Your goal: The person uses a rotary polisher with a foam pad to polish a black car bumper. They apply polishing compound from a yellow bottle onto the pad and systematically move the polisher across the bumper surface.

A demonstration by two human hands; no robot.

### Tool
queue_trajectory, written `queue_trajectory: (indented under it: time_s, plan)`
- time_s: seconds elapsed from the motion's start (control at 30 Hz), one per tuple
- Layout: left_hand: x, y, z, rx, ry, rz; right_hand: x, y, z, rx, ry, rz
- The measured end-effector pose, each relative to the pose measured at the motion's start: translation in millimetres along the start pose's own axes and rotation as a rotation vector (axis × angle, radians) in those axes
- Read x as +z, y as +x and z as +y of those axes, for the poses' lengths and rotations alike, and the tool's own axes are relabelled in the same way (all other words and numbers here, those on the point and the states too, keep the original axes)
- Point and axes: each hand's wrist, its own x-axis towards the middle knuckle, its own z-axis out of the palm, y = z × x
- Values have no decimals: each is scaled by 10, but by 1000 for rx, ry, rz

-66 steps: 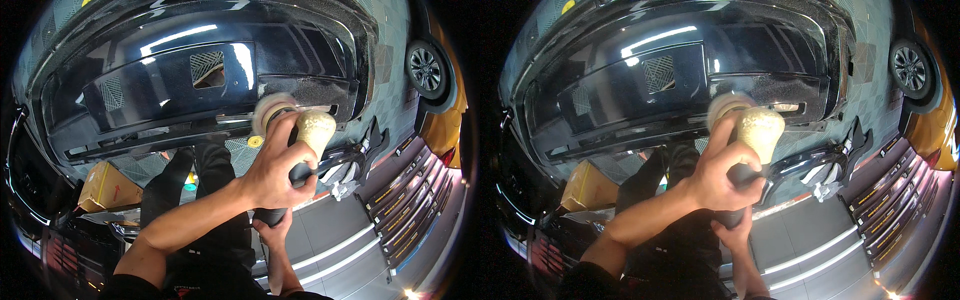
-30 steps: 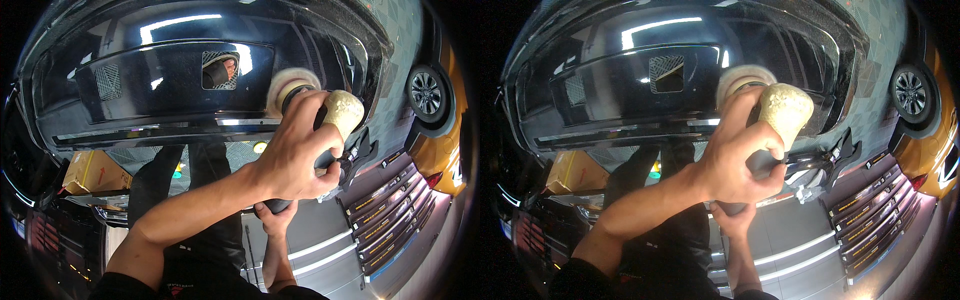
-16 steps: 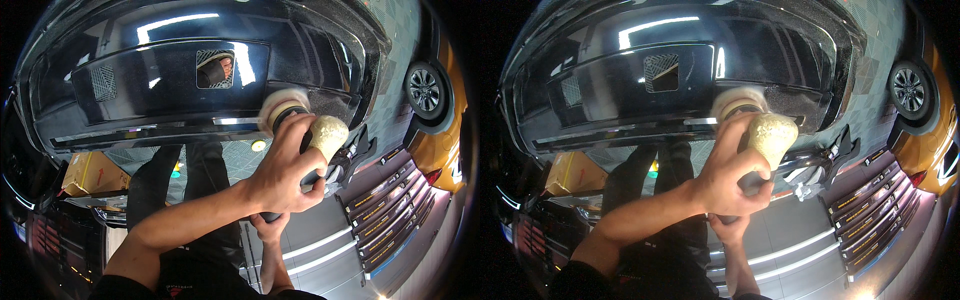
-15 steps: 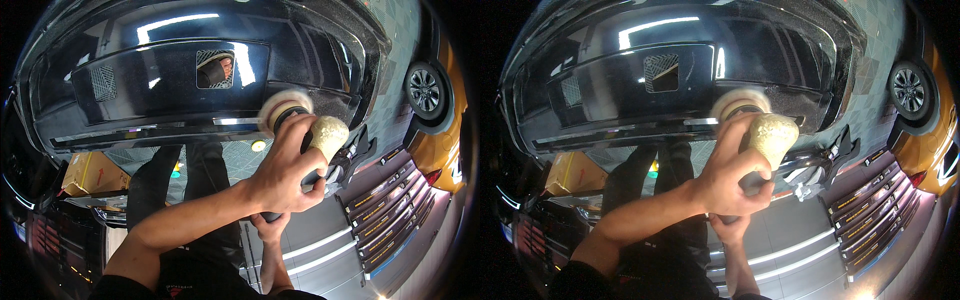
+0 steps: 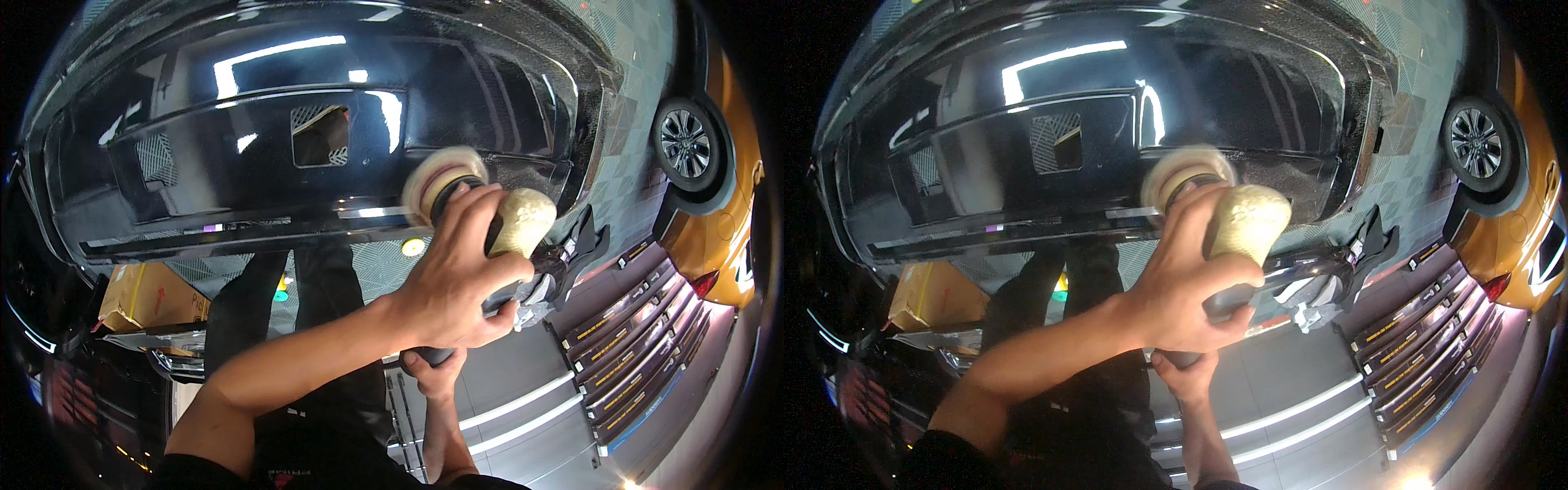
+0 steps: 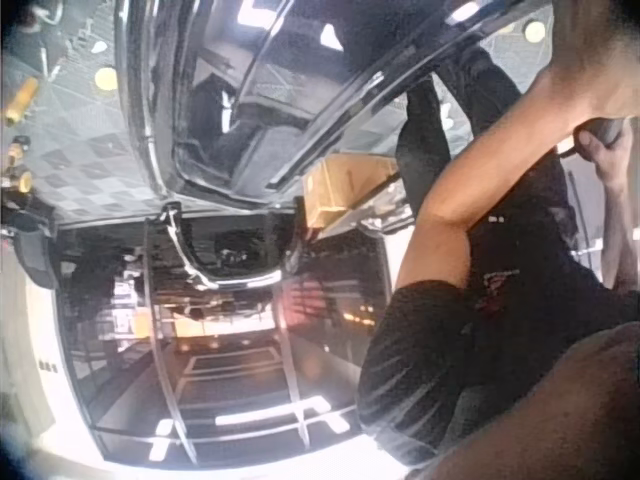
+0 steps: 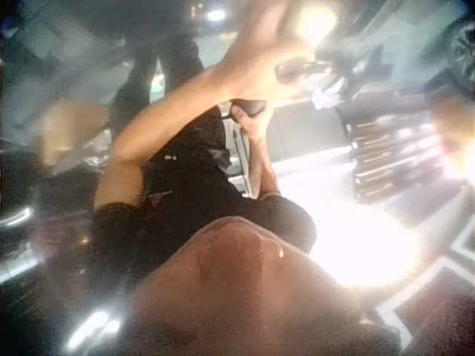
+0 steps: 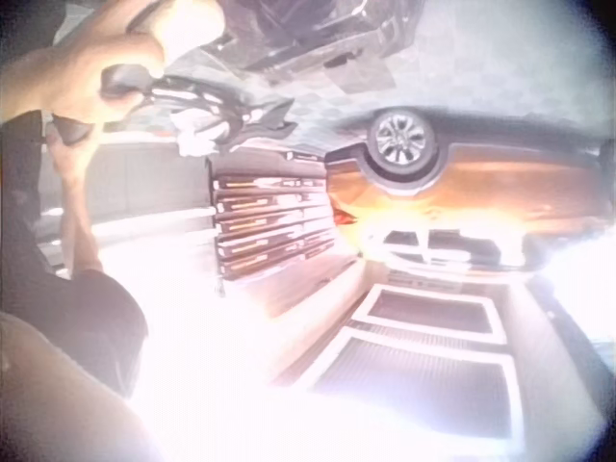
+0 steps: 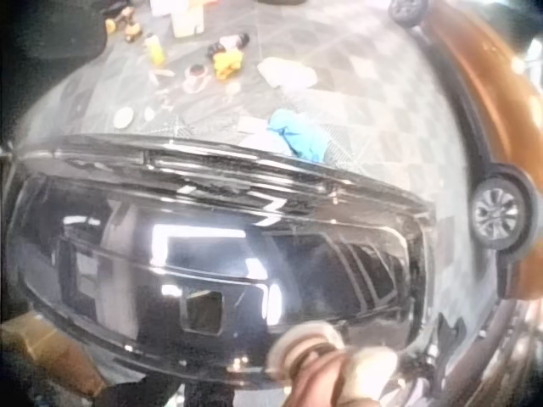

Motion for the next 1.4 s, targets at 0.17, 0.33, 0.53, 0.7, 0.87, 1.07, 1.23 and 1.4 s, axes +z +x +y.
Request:
queue_trajectory:
  time_s: [0.17,0.33,0.53,0.7,0.87,1.07,1.23,1.4]
  plan:
    - [90,167,-29,13,15,-68,19,147,-172,16,82,48]
    - [426,398,-119,18,48,-164,-50,275,-281,-35,153,143]
    - [547,451,-107,-6,98,-251,-105,307,-212,5,187,173]
    - [145,298,32,-53,156,-180,8,309,-162,92,141,64]
    - [15,161,3,-36,228,-103,32,370,-317,-80,-49,-41]
    - [402,563,-161,-5,249,-315,-205,536,-410,-67,98,53]
    - [732,814,-222,0,244,-419,-364,656,-577,-26,148,126]
    - [980,947,-239,-138,166,-487,-317,705,-415,-192,288,216]
